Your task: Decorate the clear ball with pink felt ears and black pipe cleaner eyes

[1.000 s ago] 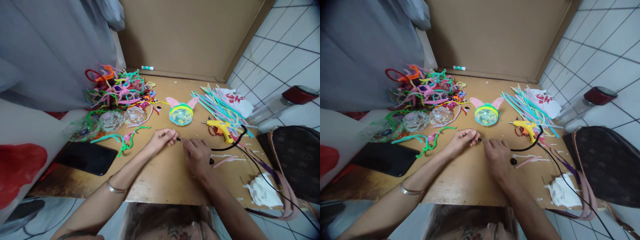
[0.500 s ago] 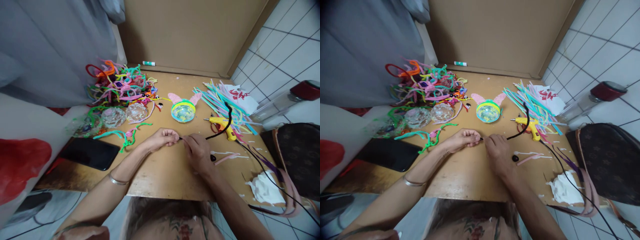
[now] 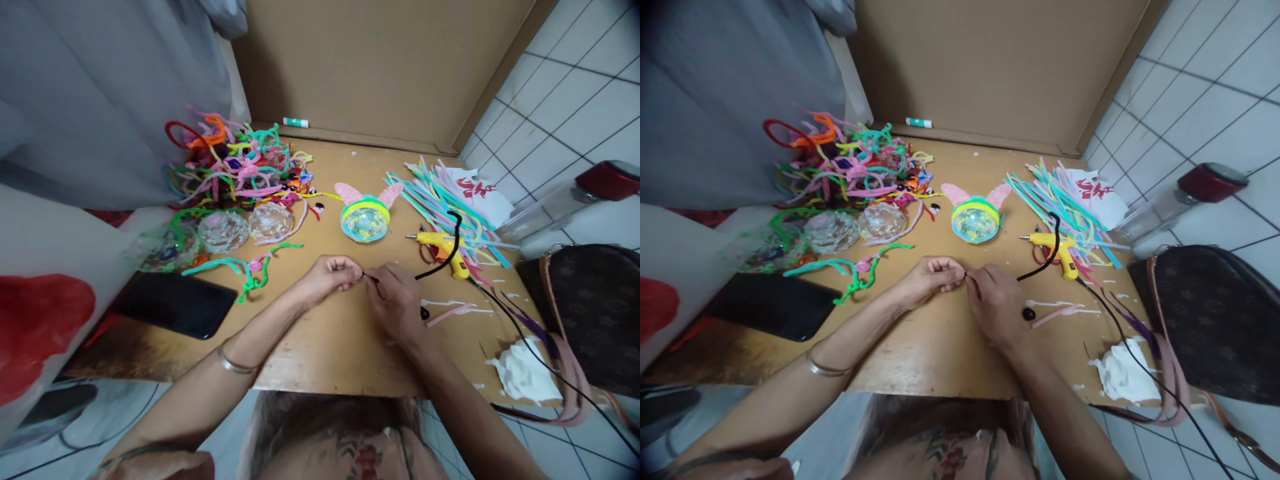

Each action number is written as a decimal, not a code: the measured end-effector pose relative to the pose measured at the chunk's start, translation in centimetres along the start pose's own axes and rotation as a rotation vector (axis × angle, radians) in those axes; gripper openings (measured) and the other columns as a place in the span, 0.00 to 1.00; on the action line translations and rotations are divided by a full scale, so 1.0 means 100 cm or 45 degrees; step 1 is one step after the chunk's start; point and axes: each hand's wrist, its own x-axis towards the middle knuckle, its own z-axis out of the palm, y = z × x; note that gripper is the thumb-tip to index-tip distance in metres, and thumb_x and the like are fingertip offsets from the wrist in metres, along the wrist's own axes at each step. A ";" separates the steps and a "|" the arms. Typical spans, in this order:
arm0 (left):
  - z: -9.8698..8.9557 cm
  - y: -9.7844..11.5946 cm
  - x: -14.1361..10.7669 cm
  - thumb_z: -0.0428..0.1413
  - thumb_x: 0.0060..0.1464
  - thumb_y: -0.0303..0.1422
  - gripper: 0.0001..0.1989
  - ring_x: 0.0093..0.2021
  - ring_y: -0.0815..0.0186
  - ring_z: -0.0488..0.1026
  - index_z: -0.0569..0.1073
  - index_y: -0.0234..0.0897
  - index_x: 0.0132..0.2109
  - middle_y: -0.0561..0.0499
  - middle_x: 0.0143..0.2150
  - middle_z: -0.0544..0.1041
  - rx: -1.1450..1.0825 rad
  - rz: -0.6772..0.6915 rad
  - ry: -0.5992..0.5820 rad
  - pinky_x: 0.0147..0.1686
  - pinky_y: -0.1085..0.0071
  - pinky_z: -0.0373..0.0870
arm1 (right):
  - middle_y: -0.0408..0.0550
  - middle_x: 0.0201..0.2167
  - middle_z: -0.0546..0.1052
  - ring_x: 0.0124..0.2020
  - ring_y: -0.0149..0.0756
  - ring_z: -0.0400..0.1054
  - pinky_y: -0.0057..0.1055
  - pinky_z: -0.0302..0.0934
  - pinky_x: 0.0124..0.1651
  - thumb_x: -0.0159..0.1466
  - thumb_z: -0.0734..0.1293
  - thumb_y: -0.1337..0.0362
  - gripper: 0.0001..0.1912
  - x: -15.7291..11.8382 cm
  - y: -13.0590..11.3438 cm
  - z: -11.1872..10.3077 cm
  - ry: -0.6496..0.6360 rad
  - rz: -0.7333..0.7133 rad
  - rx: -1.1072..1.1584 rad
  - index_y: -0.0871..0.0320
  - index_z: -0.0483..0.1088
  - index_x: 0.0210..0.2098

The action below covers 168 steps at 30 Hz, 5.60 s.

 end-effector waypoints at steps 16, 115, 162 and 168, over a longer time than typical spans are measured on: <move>0.025 -0.016 -0.001 0.63 0.41 0.38 0.12 0.21 0.76 0.58 0.72 0.33 0.26 0.57 0.19 0.67 -0.130 0.243 0.406 0.25 0.75 0.53 | 0.45 0.24 0.73 0.27 0.33 0.65 0.30 0.57 0.31 0.65 0.61 0.70 0.10 0.001 -0.017 0.012 0.122 0.142 0.013 0.57 0.69 0.29; 0.023 -0.014 -0.003 0.66 0.34 0.31 0.11 0.17 0.79 0.53 0.74 0.31 0.27 0.59 0.16 0.64 -0.495 -0.035 0.233 0.21 0.76 0.44 | 0.45 0.22 0.71 0.26 0.32 0.63 0.29 0.53 0.30 0.67 0.62 0.66 0.11 -0.002 -0.002 0.003 0.045 -0.037 -0.096 0.58 0.72 0.29; 0.008 0.002 -0.008 0.63 0.39 0.35 0.07 0.22 0.72 0.59 0.78 0.34 0.25 0.55 0.19 0.69 0.216 0.025 0.140 0.24 0.75 0.52 | 0.44 0.21 0.69 0.24 0.32 0.62 0.30 0.52 0.29 0.65 0.61 0.70 0.14 -0.006 -0.004 -0.001 -0.017 0.001 -0.010 0.57 0.70 0.24; 0.007 0.002 -0.007 0.63 0.39 0.37 0.10 0.22 0.73 0.57 0.77 0.33 0.26 0.55 0.19 0.68 0.240 0.018 0.114 0.24 0.75 0.52 | 0.43 0.21 0.69 0.25 0.32 0.62 0.29 0.53 0.29 0.63 0.62 0.71 0.12 -0.008 -0.001 0.000 -0.019 0.020 0.019 0.57 0.70 0.24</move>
